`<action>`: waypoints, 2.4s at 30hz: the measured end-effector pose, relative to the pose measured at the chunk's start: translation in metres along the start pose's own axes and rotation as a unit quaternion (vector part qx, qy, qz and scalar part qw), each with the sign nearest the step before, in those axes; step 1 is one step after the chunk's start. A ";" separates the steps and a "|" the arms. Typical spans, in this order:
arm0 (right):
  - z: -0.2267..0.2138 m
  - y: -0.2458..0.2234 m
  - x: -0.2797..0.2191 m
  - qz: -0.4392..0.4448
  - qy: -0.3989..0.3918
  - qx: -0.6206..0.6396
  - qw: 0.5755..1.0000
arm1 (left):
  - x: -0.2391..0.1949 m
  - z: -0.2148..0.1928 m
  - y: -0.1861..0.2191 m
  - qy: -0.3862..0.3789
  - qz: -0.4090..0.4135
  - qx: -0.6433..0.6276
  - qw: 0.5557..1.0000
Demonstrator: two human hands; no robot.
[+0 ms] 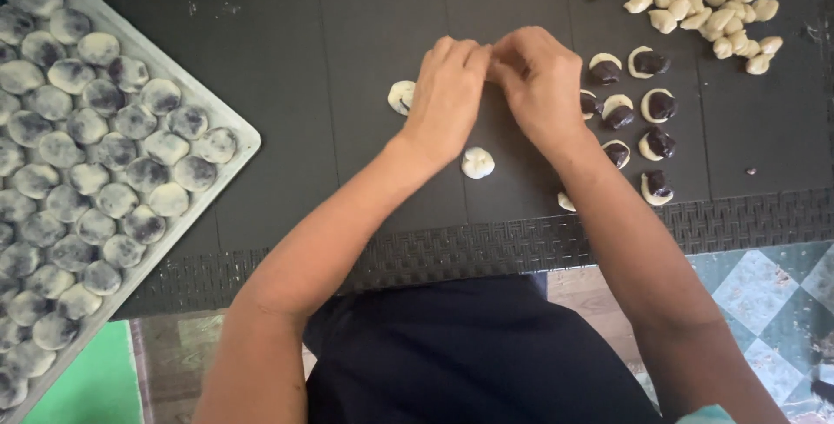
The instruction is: The person wraps small white dough pieces around dark filling balls by hand, forming round dumplings. They place the finished dumplings onto a metal tray, arranging them in rows.
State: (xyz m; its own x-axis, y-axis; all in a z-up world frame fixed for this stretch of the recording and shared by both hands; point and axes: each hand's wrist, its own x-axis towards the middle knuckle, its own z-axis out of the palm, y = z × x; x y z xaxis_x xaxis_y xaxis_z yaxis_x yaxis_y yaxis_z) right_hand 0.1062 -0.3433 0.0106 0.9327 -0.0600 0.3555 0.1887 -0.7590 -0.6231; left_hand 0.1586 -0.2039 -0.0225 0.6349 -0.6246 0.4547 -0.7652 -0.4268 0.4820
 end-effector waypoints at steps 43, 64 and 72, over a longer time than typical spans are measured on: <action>-0.069 0.016 -0.057 -0.048 -0.067 -0.111 0.990 | 0.007 0.003 0.051 -0.105 0.010 0.028 0.994; -0.014 -0.073 0.001 -0.356 0.028 -0.038 0.933 | -0.022 -0.135 0.046 -0.108 -0.389 -0.377 0.834; 0.032 -0.126 -0.001 -0.252 -0.117 0.080 0.957 | -0.091 -0.154 0.004 0.108 -0.426 -0.538 0.720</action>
State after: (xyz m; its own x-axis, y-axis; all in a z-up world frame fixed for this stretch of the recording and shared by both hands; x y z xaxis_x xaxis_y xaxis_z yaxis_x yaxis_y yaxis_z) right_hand 0.0910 -0.2272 0.0666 0.7513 0.4483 0.4844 0.6593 -0.5437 -0.5193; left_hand 0.1139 -0.0480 0.0533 0.9152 -0.2707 -0.2985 0.3628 0.2312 0.9027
